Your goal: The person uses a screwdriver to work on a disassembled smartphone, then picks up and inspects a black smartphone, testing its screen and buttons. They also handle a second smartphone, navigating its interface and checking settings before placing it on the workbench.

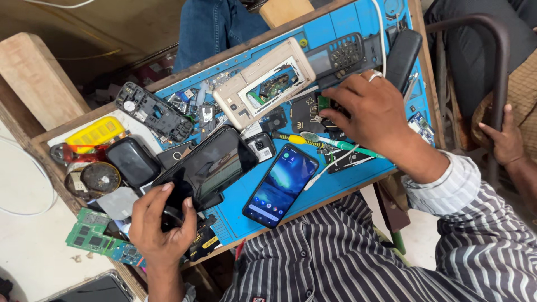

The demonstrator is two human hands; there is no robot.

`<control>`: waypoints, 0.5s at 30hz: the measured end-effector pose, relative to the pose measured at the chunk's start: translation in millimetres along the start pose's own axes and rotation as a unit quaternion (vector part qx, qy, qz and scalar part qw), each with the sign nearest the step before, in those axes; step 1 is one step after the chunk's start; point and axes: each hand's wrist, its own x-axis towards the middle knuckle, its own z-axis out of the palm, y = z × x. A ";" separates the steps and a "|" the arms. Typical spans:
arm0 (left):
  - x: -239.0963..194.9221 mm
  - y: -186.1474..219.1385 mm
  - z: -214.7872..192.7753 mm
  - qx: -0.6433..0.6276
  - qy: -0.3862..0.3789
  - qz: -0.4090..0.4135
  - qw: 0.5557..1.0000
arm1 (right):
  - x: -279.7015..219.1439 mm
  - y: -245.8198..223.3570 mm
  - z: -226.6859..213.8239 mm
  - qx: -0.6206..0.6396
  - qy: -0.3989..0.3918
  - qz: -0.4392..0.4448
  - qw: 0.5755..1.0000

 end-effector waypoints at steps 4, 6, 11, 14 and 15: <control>4.4 -0.5 -0.7 -0.008 -0.002 0.001 1.000 | -0.8 12.9 -10.6 0.059 0.036 -0.085 0.994; 3.9 -1.8 -0.7 -0.008 0.001 0.001 1.000 | -3.0 17.3 -13.0 0.012 0.114 -0.166 0.979; 3.4 -3.9 -0.4 -0.018 0.003 0.003 1.000 | -4.2 19.5 -14.5 -0.067 0.154 -0.270 0.948; 2.1 -5.0 0.0 -0.011 0.005 0.003 1.000 | 10.6 15.5 -12.9 -0.073 0.167 -0.294 0.938; 1.0 -5.6 -1.1 -0.008 0.003 0.005 1.000 | 15.6 13.3 -12.5 -0.077 0.171 -0.298 0.936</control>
